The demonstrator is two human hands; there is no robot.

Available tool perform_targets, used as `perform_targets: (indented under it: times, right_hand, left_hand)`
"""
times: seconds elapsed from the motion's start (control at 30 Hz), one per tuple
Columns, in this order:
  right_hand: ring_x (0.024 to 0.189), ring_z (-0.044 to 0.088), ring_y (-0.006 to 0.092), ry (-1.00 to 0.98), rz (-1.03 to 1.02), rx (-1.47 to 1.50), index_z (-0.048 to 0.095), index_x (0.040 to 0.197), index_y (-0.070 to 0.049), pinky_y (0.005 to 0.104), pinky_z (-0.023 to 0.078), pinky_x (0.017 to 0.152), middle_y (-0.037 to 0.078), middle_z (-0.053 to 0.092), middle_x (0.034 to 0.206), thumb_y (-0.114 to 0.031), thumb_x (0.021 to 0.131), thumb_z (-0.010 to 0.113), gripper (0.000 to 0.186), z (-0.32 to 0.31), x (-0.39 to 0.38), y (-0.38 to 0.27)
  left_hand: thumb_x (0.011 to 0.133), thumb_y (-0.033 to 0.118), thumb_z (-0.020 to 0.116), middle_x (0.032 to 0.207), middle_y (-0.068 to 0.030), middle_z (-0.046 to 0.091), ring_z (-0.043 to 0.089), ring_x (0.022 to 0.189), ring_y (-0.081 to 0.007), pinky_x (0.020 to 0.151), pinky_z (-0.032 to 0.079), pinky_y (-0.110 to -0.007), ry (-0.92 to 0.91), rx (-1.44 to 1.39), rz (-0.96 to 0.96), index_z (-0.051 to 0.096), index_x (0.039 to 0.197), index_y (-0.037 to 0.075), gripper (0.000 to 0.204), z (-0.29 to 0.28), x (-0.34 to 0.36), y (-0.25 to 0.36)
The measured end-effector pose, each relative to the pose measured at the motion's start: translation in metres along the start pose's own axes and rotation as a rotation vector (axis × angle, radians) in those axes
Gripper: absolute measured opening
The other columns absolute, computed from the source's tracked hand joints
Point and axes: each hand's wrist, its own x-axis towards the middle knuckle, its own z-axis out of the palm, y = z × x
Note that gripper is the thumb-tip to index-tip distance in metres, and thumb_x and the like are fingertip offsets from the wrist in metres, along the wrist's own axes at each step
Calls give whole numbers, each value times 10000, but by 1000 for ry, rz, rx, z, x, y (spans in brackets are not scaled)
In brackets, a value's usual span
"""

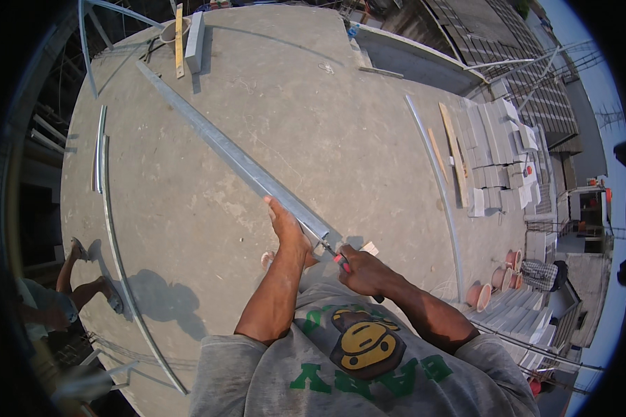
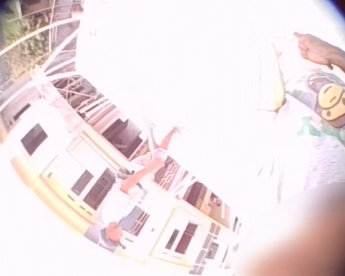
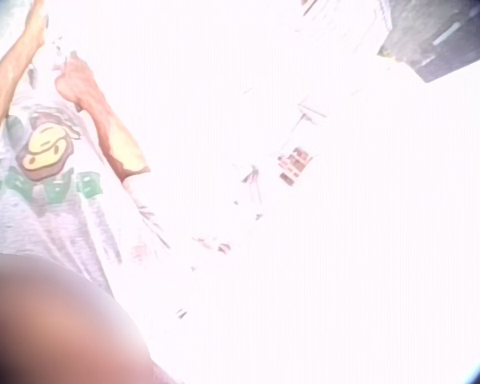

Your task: The person uses tin snips to cut a long white metal profile into shorter pieces on a rooftop construction site. The person repeatedly positions the profile, cuts it, and places the cut pieces on the ground. Other workers are visible in the background.

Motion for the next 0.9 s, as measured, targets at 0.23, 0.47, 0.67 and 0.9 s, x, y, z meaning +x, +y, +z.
perform_targets:
  times: [0.23, 0.47, 0.67, 0.9]
  right_hand:
    - [984, 628, 468, -28, 36, 0, 467, 1173, 69, 480, 470, 849, 332, 632, 995, -154, 828, 566, 422, -3, -2, -6]
    - [1001, 613, 477, 2, 36, 14, 519, 1101, 48, 473, 463, 839, 328, 628, 993, -173, 818, 593, 366, -10, -4, -12]
    - [952, 622, 260, -197, -22, 263, 562, 1122, 7, 376, 459, 841, 170, 652, 1004, -208, 801, 663, 400, -8, 5, 9]
    - [1090, 593, 306, -119, -86, 39, 488, 1263, 13, 386, 438, 951, 219, 610, 1129, -179, 831, 633, 494, 2, -25, 30]
  left_hand:
    - [975, 663, 349, 1504, -195, 356, 393, 1365, -341, 1118, 336, -457, 29, 23, 10, 221, 1533, 87, 813, 0, 1, 1]
    - [952, 650, 456, 1244, -136, 542, 570, 1122, -300, 962, 480, -452, 28, 16, 66, 342, 1412, 62, 755, -4, 5, 0]
    - [927, 627, 531, 1082, -119, 590, 624, 964, -276, 778, 545, -424, -122, -164, -99, 424, 1326, 67, 696, -11, 1, 12]
    - [943, 629, 486, 932, -148, 572, 624, 738, -282, 598, 536, -410, -33, -56, 4, 396, 1331, 62, 693, -4, -8, 24]
